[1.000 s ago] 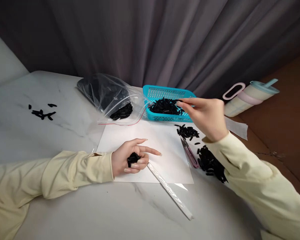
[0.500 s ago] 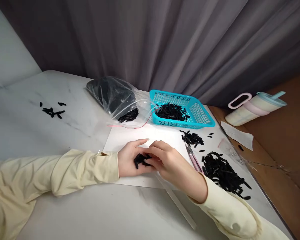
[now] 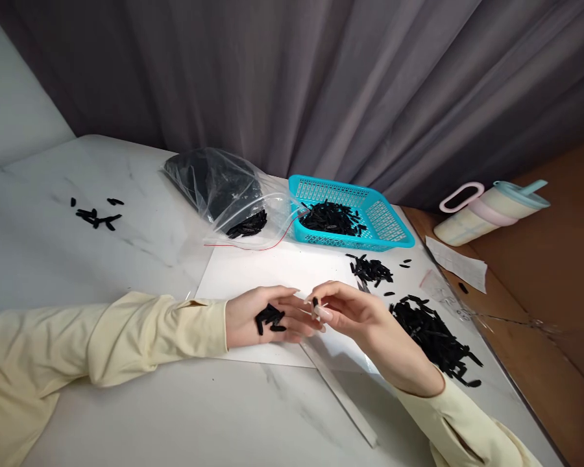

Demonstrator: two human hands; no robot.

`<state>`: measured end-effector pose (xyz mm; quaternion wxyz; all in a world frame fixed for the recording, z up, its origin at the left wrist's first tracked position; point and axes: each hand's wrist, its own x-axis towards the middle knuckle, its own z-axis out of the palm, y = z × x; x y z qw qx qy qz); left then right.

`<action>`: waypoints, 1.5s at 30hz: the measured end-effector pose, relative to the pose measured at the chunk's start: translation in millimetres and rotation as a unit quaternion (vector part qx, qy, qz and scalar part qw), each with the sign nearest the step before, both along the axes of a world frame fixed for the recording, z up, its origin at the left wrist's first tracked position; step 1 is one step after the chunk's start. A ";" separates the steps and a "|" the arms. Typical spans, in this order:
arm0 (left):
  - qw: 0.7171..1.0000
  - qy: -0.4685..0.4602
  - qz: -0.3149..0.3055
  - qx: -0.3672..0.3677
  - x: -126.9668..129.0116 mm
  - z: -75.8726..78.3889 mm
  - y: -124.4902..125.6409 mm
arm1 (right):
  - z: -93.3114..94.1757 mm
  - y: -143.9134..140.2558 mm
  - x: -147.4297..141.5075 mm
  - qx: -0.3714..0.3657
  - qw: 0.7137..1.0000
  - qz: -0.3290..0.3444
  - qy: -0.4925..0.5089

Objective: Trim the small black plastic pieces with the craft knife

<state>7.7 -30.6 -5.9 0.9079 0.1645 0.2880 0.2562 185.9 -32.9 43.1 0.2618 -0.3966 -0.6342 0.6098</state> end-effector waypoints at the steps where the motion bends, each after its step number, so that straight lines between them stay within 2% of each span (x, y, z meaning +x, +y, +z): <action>1: 0.999 0.032 0.003 0.040 0.5 -0.2 -1.1 | -1.5 -3.0 3.7 -0.048 0.998 -0.008 0.032; 3: 0.987 0.100 0.014 0.124 1.1 -0.2 -2.6 | -7.4 -8.5 9.3 -0.119 0.989 -0.009 0.082; 5: 0.968 0.163 0.028 0.189 1.2 0.0 -3.3 | -15.0 -12.3 12.1 -0.158 0.980 -0.003 0.117; 8: 0.932 0.247 0.041 0.264 0.0 0.5 -4.8 | -25.2 -14.6 12.4 -0.157 0.979 -0.016 0.127; 10: 0.885 0.304 0.052 0.349 -1.9 0.9 -7.2 | -29.9 -14.9 11.5 -0.148 0.982 -0.029 0.115; 12: 0.807 0.353 0.077 0.467 -4.9 1.1 -10.0 | -33.3 -15.2 10.7 -0.150 0.982 -0.034 0.110; 13: 0.753 0.368 0.095 0.537 -6.6 1.0 -11.3 | -34.4 -15.7 10.3 -0.156 0.981 -0.036 0.112; 15: 0.628 0.357 0.120 0.681 -10.0 0.0 -12.8 | -35.7 -17.2 9.4 -0.164 0.979 -0.040 0.117; 16: 0.568 0.341 0.124 0.739 -11.4 -0.8 -13.1 | -35.7 -18.3 8.8 -0.163 0.979 -0.045 0.117; 17: 0.520 0.325 0.122 0.780 -12.5 -1.7 -13.1 | -35.4 -19.5 8.1 -0.158 0.980 -0.050 0.114; 18: 0.490 0.317 0.115 0.804 -13.2 -2.7 -13.0 | -34.8 -20.7 7.4 -0.151 0.981 -0.055 0.109; 19: 0.477 0.317 0.107 0.812 -13.6 -3.8 -12.9 | -34.1 -22.0 6.7 -0.141 0.983 -0.059 0.104; 21: 0.483 0.337 0.094 0.803 -13.7 -5.8 -13.0 | -32.9 -24.4 5.3 -0.121 0.985 -0.070 0.098; 26: 0.534 0.357 0.052 0.765 -12.7 -9.2 -16.8 | -33.9 -28.4 3.8 -0.089 0.987 -0.082 0.106; 29: 0.574 0.398 0.032 0.715 -11.6 -7.5 -20.7 | -34.3 -28.6 5.3 -0.047 0.992 -0.074 0.089; 33: 0.631 0.428 0.052 0.645 -9.8 -0.7 -24.8 | -32.3 -27.6 7.7 0.040 0.996 -0.067 0.046; 36: 0.658 0.415 0.041 0.627 -8.8 3.4 -26.4 | -33.2 -27.8 6.4 -0.011 0.991 -0.093 0.093; 39: 0.701 0.375 -0.013 0.606 -7.7 5.8 -26.6 | -35.9 -30.1 2.4 -0.068 0.980 -0.139 0.127; 42: 0.754 0.330 -0.077 0.562 -5.5 9.0 -25.8 | -38.0 -34.4 -2.1 -0.069 0.973 -0.183 0.123; 45: 0.802 0.300 -0.114 0.503 -2.6 13.8 -25.2 | -39.9 -39.6 -5.6 -0.035 0.971 -0.196 0.130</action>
